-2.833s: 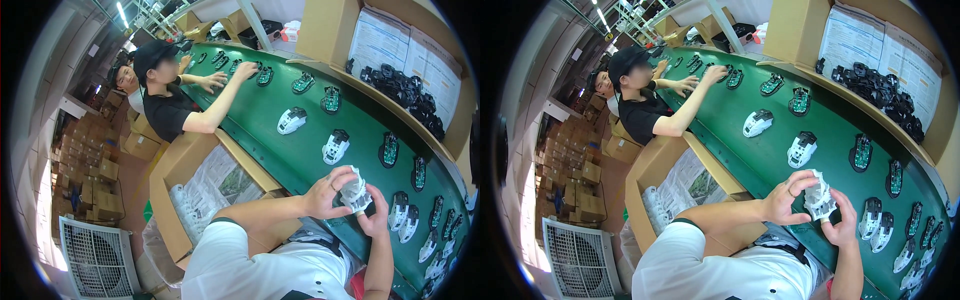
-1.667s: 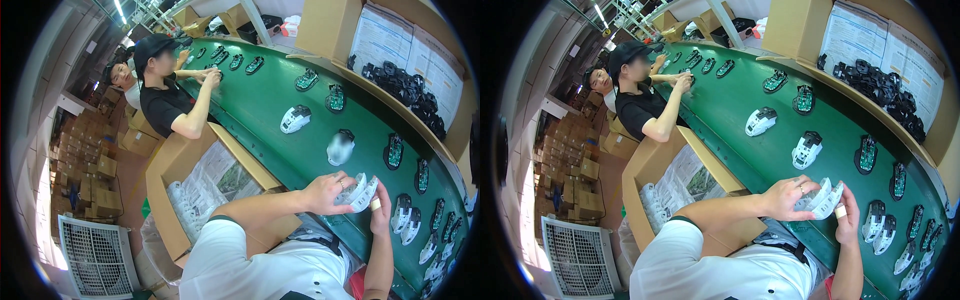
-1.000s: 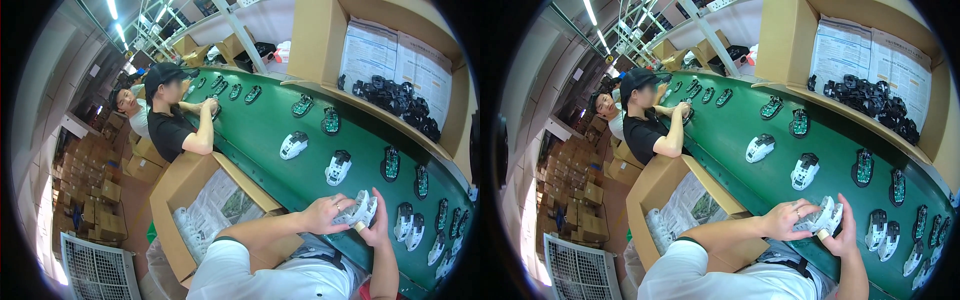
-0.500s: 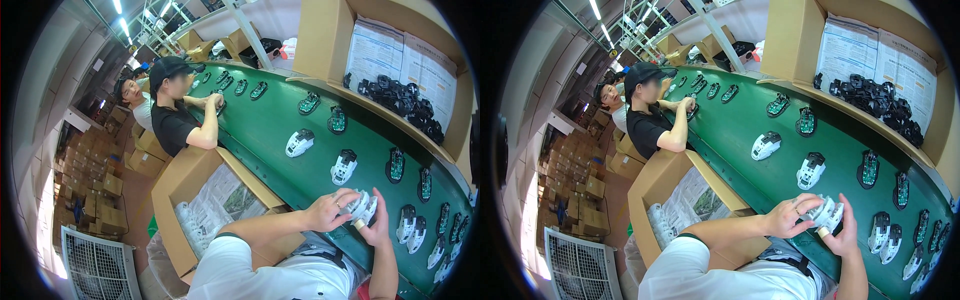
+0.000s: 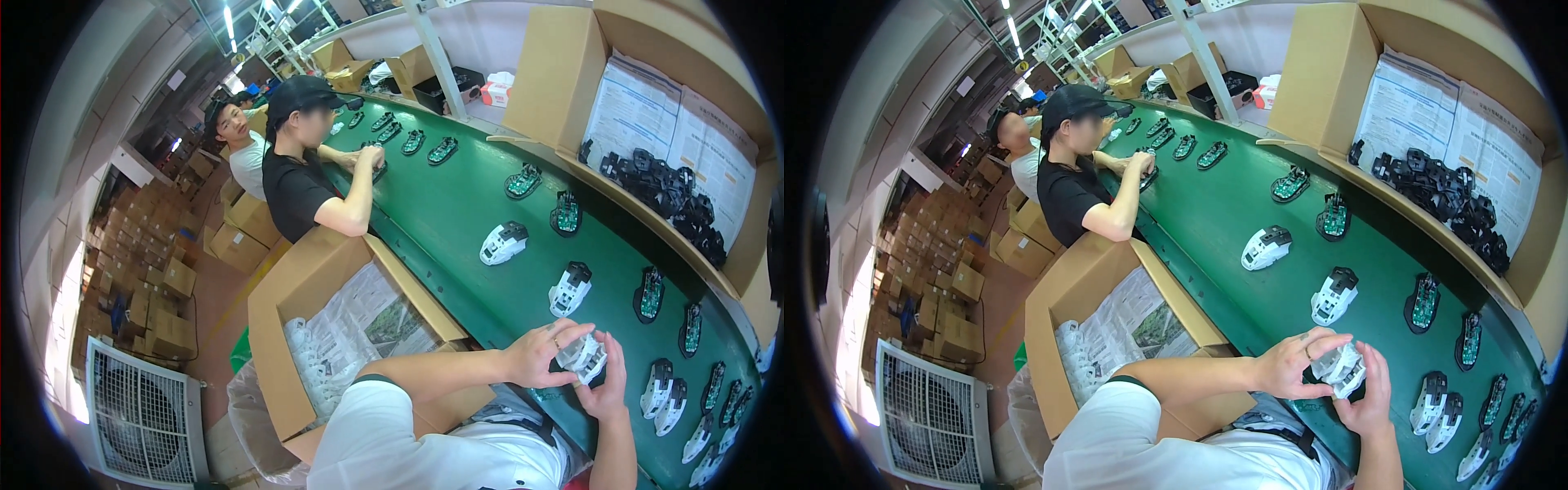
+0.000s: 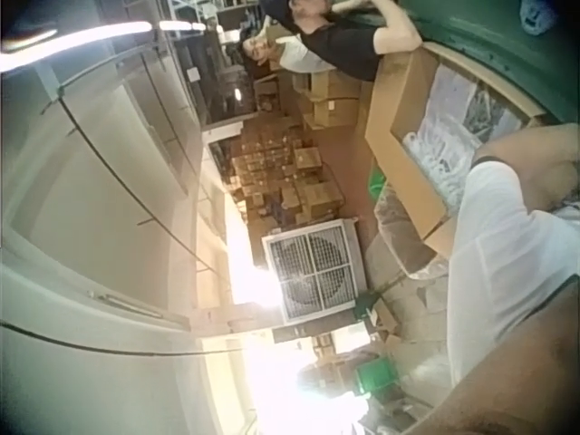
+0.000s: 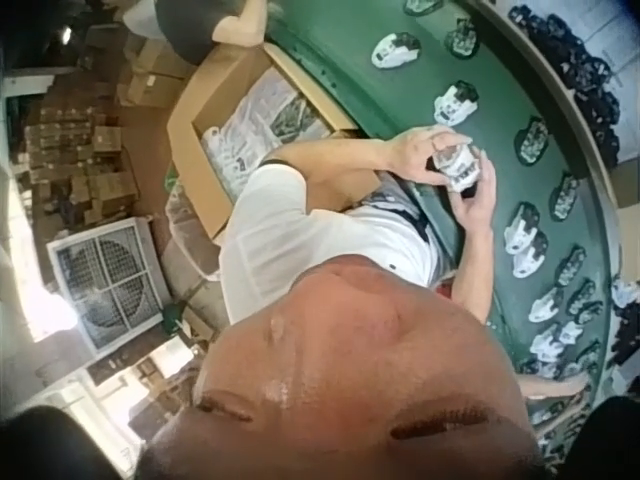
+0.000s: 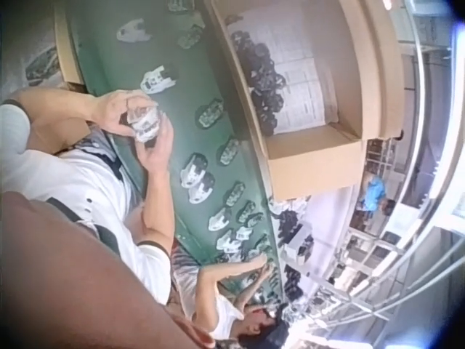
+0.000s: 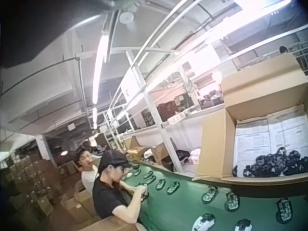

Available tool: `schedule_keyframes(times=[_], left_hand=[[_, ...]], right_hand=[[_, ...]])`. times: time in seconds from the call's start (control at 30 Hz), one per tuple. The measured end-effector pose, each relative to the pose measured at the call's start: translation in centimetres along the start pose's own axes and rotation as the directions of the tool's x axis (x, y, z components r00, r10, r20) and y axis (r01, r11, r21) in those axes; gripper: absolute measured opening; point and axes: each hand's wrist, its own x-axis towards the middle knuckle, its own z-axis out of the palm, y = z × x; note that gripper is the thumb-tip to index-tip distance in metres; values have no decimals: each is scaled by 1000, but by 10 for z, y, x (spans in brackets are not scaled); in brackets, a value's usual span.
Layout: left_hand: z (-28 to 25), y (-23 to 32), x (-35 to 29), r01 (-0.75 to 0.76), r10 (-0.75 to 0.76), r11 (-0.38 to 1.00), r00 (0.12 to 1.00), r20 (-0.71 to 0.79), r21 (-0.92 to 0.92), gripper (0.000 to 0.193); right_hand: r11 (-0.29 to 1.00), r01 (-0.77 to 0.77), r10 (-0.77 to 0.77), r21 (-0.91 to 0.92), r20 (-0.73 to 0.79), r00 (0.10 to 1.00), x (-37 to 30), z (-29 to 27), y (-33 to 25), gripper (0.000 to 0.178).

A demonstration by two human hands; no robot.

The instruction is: The person takes mouse shells from a cardboard box, retrieves plastic parts from another box, assembles the parts into the shells by hand, and places the assembled pieces on the conveyor belt.

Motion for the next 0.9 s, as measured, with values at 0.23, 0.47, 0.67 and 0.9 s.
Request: schedule_keyframes(times=[0.23, 0.47, 0.67, 0.9], left_hand=[[3, 0, 7, 44, -42, 999, 996, 83, -22, 78], [2, 7, 0, 112, -114, 992, 993, 34, 49, 76], [13, 7, 4, 70, -73, 994, 997, 26, 89, 92], [13, 12, 9, 143, -145, 981, 989, 5, 133, 86]], right_hand=[[990, -96, 106, -104, 92, 990, 3, -7, -4, 96], [992, -129, 130, -16, 170, 977, 9, -10, -6, 105], [988, -136, 131, 72, 77, 988, 0, -3, 2, 113], [999, 41, -41, 7, 99, 994, 4, 6, -13, 117]])
